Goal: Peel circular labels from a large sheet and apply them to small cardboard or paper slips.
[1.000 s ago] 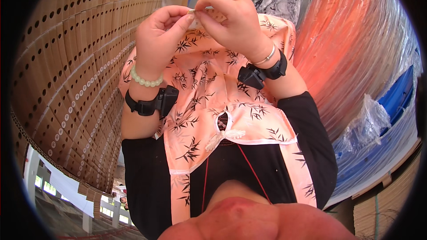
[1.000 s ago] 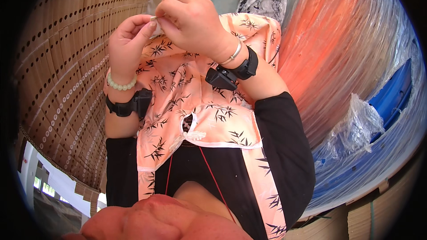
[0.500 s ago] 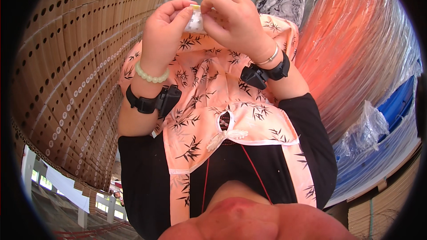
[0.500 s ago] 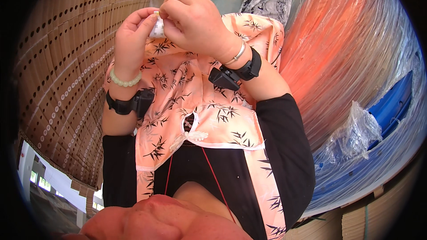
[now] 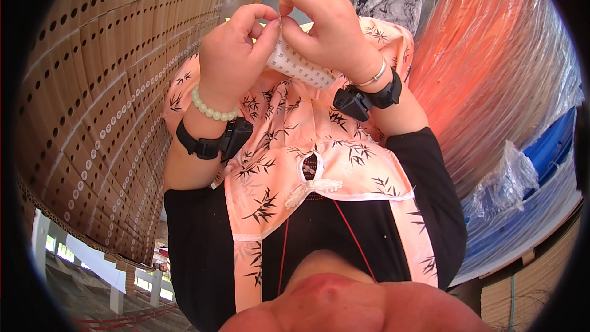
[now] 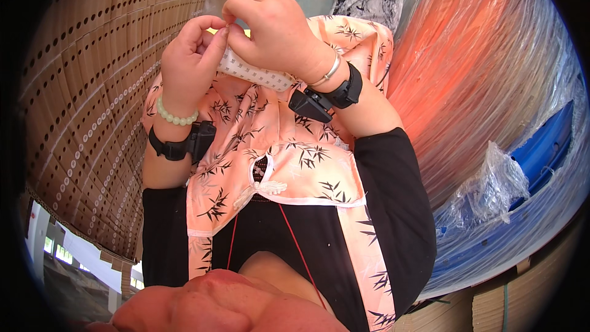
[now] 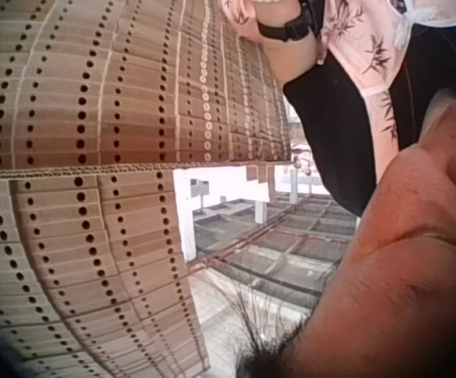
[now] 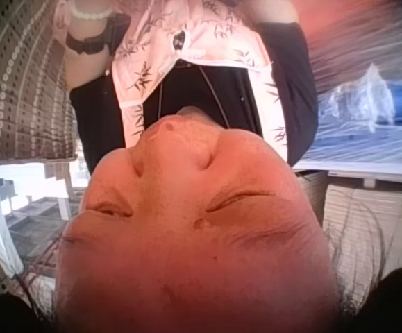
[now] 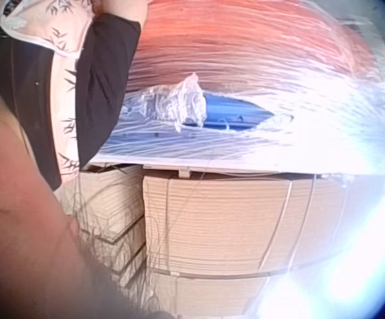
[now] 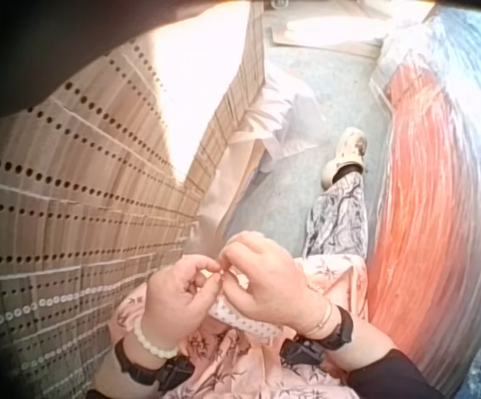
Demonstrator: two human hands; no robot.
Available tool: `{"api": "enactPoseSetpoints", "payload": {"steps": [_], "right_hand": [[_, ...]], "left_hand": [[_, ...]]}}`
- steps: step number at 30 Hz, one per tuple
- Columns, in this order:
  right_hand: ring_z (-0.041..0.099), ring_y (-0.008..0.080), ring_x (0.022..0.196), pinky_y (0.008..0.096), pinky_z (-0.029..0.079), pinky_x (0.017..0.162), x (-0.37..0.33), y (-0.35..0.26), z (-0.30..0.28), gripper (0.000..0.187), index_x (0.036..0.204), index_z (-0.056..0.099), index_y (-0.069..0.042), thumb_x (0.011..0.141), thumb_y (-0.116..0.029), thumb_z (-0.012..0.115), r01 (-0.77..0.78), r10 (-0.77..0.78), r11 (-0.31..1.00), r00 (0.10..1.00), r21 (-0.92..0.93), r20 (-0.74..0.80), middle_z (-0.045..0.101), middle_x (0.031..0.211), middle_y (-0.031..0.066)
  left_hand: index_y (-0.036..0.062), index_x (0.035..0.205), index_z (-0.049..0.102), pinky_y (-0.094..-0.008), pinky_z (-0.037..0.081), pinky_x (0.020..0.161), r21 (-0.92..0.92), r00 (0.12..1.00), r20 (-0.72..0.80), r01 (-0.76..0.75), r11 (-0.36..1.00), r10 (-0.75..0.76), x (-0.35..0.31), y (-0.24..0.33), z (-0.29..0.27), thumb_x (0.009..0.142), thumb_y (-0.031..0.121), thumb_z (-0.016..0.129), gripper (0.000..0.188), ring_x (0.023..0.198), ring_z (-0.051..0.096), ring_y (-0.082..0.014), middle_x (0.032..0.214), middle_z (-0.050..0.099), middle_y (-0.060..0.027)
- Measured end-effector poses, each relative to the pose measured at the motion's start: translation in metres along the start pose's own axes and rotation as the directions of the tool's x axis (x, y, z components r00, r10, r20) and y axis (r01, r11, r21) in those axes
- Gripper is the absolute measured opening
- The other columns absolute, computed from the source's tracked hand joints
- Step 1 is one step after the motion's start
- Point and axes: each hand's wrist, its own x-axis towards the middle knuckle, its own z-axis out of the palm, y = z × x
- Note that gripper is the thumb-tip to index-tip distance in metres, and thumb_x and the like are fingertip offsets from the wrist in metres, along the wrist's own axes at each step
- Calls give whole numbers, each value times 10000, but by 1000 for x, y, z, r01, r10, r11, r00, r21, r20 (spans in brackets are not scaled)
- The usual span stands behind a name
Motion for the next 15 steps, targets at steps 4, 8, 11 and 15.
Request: {"api": "enactPoseSetpoints", "payload": {"steps": [4, 8, 11, 15], "right_hand": [[624, 240, 735, 349, 506, 642, -3, 2, 0, 113, 819, 620, -79, 728, -86, 687, -32, 31, 998, 999, 63, 23, 623, 790, 48], [638, 134, 810, 280, 522, 732, -5, 8, -2, 167, 913, 649, -33, 787, -109, 729, -438, 408, 697, 893, 567, 188, 653, 846, 30], [631, 98, 840, 251, 519, 763, -6, 12, -8, 171, 935, 651, -3, 822, -108, 726, -573, 443, 490, 813, 657, 379, 664, 881, 26], [628, 90, 833, 235, 513, 762, -6, 10, -9, 136, 928, 651, 7, 847, -89, 703, -641, 421, 333, 757, 691, 499, 663, 885, 32]], "left_hand": [[101, 990, 674, -242, 430, 520, -54, 997, 32, 72, 996, -71, -1, 2, -3, 887, 158, 696, 120, 538, 529, -66, 611, 596, 10], [44, 1017, 652, -219, 454, 572, -377, 975, 119, 221, 899, -189, -1, -1, -5, 926, 131, 668, 127, 633, 559, -22, 700, 647, 12], [24, 1033, 641, -208, 463, 598, -458, 973, 123, 229, 859, -194, -1, 1, -4, 941, 112, 654, 128, 673, 571, -18, 738, 661, 6], [22, 1048, 638, -200, 464, 611, -492, 970, 149, 243, 836, -195, -1, 3, -5, 945, 99, 650, 129, 689, 580, -20, 754, 667, 4]]}}
